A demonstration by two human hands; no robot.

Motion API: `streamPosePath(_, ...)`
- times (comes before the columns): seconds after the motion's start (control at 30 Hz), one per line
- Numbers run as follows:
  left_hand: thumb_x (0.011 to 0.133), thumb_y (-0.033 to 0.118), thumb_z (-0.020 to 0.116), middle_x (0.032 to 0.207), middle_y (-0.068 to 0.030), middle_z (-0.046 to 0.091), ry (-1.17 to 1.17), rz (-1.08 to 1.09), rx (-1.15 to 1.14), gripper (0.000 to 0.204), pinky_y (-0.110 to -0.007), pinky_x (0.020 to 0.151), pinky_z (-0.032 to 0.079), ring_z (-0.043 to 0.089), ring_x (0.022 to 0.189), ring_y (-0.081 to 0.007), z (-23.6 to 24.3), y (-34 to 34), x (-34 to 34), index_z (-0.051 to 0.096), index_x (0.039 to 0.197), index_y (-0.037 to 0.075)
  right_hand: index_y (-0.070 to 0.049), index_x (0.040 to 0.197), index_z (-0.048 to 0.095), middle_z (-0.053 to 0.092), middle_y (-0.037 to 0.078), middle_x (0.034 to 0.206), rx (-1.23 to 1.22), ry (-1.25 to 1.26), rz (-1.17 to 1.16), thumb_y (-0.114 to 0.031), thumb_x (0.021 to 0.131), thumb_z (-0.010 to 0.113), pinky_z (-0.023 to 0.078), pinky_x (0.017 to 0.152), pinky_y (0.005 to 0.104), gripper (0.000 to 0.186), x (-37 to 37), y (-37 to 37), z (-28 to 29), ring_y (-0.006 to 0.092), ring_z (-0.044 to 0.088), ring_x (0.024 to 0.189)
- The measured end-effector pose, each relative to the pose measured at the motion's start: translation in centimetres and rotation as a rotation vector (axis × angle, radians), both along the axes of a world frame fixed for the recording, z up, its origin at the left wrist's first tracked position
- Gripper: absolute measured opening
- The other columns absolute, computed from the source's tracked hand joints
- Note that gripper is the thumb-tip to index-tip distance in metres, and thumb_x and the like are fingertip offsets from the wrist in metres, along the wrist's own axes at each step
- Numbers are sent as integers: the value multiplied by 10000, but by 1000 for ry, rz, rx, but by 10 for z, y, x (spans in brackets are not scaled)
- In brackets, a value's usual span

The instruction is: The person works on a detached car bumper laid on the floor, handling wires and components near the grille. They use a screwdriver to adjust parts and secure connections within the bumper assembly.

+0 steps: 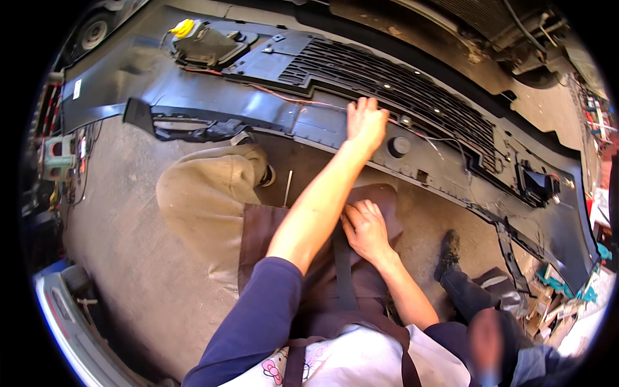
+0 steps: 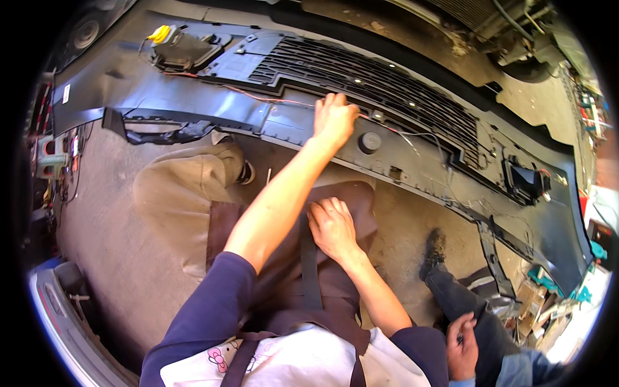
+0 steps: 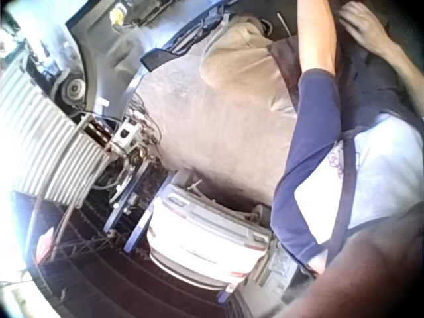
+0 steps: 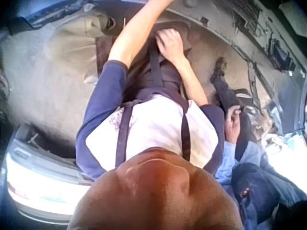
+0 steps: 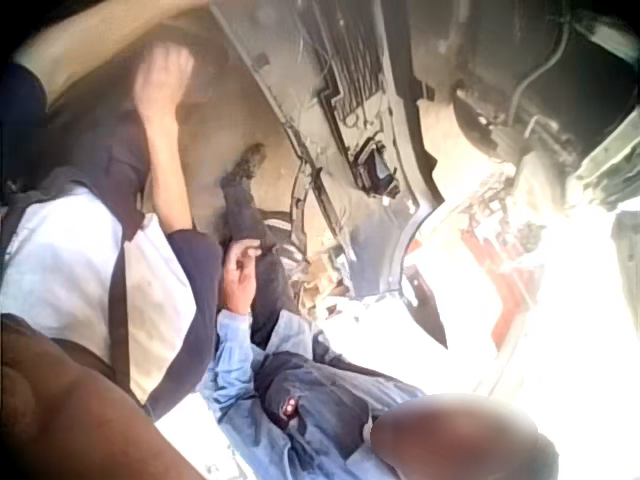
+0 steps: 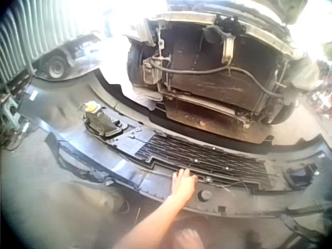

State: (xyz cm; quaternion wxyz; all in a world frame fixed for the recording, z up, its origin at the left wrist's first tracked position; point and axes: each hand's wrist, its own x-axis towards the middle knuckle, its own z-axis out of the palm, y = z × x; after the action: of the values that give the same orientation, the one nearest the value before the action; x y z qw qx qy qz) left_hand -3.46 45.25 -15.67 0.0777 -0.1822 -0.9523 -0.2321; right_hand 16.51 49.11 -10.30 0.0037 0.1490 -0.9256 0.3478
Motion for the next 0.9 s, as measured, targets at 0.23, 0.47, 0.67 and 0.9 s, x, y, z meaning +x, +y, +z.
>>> streamPosePath(0.23, 752, 160, 604, 971, -104, 589, 11, 11, 51, 150, -453, 915, 373, 505, 1020, -279, 8, 20, 10, 716, 838, 111, -27, 1122, 576, 617, 172, 1096, -199, -811, 274, -268, 885, 564, 452, 873, 353, 339, -28, -63, -157, 274, 582, 1030)
streamPosePath(0.47, 785, 147, 647, 872, -86, 563, -30, -51, 92, 118, -463, 799, 389, 522, 937, -282, -2, -9, 1, 722, 877, 139, -38, 1169, 564, 604, 173, 1140, -219, -984, 220, -309, 869, 585, 452, 887, 364, 405, 6, -145, -191, 273, 572, 1071)
streamPosePath(0.67, 807, 158, 652, 836, -55, 555, 14, -145, 56, 124, -423, 798, 373, 518, 884, -252, 4, -3, 1, 723, 907, 142, -35, 1189, 549, 605, 166, 1135, -364, -987, -15, -291, 883, 567, 456, 880, 357, 399, 8, -155, -204, 263, 575, 1063)
streamPosePath(0.9, 792, 188, 682, 908, -68, 584, -49, -124, -26, 190, -438, 860, 369, 526, 965, -257, 11, 5, 5, 706, 971, 127, -32, 1213, 530, 606, 158, 1129, -719, -934, -96, -270, 899, 547, 461, 872, 350, 394, -31, -132, -184, 251, 580, 1055)
